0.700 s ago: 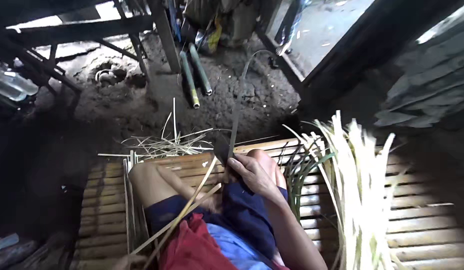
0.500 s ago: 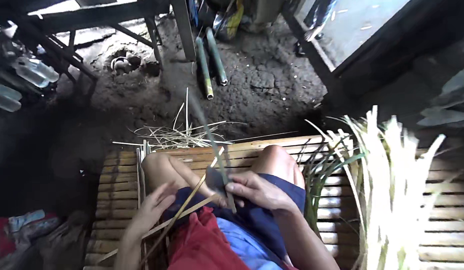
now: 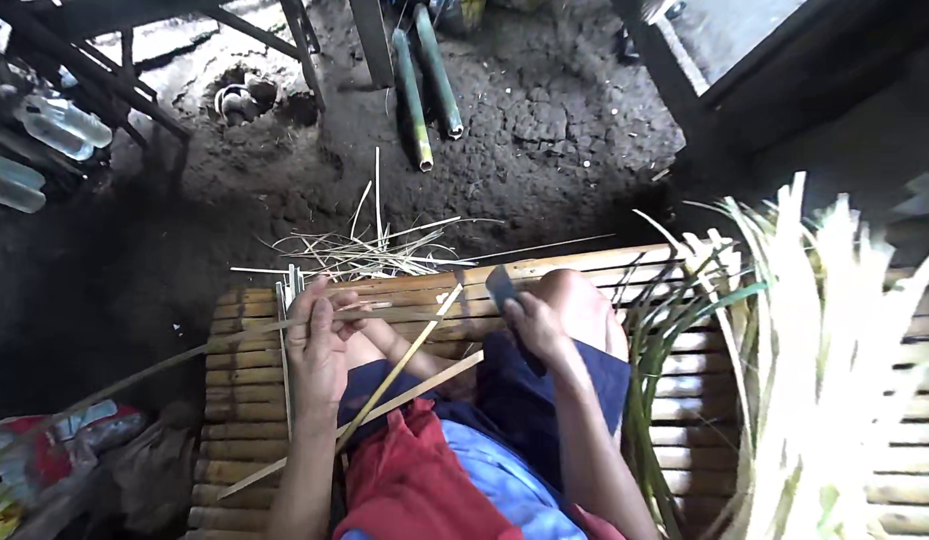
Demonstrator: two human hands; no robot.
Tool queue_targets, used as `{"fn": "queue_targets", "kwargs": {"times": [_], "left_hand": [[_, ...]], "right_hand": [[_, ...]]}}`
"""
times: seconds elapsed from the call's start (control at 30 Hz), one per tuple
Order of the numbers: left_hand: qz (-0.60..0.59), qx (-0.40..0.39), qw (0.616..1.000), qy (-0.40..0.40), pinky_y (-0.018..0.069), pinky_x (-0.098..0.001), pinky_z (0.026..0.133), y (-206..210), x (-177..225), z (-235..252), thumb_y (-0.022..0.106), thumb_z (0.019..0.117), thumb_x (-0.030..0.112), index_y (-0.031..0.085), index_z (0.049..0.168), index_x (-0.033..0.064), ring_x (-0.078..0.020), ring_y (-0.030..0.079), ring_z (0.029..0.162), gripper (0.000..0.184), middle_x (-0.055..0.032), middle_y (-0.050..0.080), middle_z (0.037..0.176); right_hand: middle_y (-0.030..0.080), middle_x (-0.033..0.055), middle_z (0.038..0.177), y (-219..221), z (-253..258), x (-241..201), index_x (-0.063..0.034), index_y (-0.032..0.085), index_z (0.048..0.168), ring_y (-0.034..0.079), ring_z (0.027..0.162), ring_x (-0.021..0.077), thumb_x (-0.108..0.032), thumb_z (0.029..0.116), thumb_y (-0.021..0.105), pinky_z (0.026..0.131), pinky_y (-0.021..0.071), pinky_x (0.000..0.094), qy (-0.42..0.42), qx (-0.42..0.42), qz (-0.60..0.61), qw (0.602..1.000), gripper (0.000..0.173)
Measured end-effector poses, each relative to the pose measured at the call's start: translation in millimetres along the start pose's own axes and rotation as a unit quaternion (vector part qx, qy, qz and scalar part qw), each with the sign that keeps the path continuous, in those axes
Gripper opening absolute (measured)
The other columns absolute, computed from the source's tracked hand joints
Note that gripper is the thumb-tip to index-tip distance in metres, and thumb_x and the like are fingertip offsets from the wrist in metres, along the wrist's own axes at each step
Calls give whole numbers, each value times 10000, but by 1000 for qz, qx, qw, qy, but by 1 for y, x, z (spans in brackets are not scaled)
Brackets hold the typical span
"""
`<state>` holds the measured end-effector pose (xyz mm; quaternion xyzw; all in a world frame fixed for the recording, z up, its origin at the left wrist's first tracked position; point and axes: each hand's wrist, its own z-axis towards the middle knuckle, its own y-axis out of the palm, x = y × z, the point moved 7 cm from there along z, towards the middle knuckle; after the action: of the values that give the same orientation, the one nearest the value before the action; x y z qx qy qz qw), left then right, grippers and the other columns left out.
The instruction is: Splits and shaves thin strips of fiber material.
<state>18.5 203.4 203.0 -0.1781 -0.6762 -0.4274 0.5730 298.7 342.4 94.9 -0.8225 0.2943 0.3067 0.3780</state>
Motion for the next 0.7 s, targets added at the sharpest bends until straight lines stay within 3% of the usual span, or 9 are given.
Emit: {"fn": "queue_targets", "kwargs": {"times": [0.1,0.2,0.33,0.43,0.5,0.53,0.6,0.63,0.7], "left_hand": [[13,32,999,5,638,-285,746,-7,0,-7,379,1098,107,586,1329,156,-120,748,847,315,7,763,1055],[23,42,999,-5,632,-266,728,-8,-1,-10,374,1101,114,569,1330,170,-104,741,839,306,28,754,1074],[1,38,999,-8,634,-277,740,-2,-8,-10,401,1095,108,570,1328,155,-125,742,856,292,2,745,1090],[-4,33,999,-3,633,-280,756,3,-11,-15,422,1093,120,577,1329,146,-123,737,875,283,-3,737,1105],[-9,36,999,6,632,-280,760,5,-11,-18,421,1091,113,593,1312,136,-121,737,874,281,-6,742,1094],[-9,40,999,10,631,-280,759,5,-11,-18,413,1091,105,596,1303,134,-118,738,870,282,-3,745,1084],[-4,53,998,20,634,-280,750,3,-10,-20,405,1088,83,605,1293,130,-118,739,857,290,-1,748,1070],[-4,57,998,26,636,-282,749,3,-9,-21,405,1088,80,611,1292,132,-121,742,856,295,-3,750,1069],[1,57,997,42,637,-280,754,2,-7,-22,420,1089,96,630,1279,152,-117,745,859,289,6,755,1074]], "right_hand": [[658,243,1040,48,-11,24,37,538,1350,683,854,331,-221,1108,426,810,560,498,62,-101,-115,986,371],[652,249,1150,83,-37,20,45,526,1354,688,982,330,-118,1064,494,904,544,492,56,-167,-111,978,334],[648,209,1141,111,-34,22,57,484,1392,690,934,232,-120,1075,475,855,578,399,10,-133,25,991,363],[605,293,1313,118,-13,32,59,358,1511,619,1209,345,-80,1040,529,1066,470,471,7,-109,17,994,521],[588,305,1352,122,-1,41,9,243,1591,587,1264,424,-133,1040,541,1084,436,561,41,-132,-94,986,642],[594,300,1349,122,2,42,-14,267,1593,583,1263,447,-162,1046,525,1066,433,597,44,-149,-147,977,622],[631,285,1295,109,1,38,-26,491,1486,597,1226,451,-149,1030,550,1051,438,616,2,-139,-157,978,476],[669,277,1226,90,-3,30,-11,596,1390,637,1160,441,-114,1017,566,1019,469,616,-31,-92,-126,987,388],[708,250,1105,42,-10,7,25,654,1286,693,1005,401,-113,1051,526,914,524,603,-109,46,-52,992,301]]}}
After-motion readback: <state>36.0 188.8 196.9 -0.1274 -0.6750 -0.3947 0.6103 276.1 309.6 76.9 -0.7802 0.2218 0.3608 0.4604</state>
